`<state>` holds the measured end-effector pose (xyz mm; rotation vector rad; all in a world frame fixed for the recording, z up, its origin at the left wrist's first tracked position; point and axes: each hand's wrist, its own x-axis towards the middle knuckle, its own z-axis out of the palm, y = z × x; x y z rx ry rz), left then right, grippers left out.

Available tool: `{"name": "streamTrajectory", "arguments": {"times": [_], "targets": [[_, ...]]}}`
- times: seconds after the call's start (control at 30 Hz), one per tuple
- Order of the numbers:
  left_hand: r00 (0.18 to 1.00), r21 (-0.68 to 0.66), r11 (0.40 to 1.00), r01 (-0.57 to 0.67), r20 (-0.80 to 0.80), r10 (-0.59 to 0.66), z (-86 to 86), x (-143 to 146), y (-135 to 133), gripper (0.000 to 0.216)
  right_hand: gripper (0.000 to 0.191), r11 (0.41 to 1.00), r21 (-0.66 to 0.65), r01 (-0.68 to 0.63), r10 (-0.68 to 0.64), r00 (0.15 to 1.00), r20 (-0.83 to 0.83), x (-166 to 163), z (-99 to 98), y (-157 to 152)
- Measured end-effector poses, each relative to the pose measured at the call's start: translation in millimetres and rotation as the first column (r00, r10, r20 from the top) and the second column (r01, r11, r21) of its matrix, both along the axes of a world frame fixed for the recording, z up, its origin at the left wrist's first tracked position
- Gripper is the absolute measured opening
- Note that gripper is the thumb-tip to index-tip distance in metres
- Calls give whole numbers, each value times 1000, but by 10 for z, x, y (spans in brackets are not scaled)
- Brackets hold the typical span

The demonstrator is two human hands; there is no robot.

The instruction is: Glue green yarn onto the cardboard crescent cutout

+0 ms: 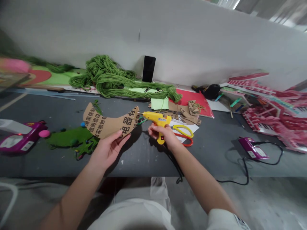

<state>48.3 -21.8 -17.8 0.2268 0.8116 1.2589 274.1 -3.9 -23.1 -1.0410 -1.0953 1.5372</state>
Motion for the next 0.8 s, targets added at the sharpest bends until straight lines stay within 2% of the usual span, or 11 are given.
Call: {"name": "streamTrajectory", "arguments": {"times": [0.33,0.8], "targets": [[999,0,999,40,0,-40,24,1,-4,52,26,999,-7,36,-36,999,-9,6,11,26],[1000,24,999,21,-5,-21,-1,-13,15,50,26,988,-45,-145,148,986,73,15,-6,-15]]}}
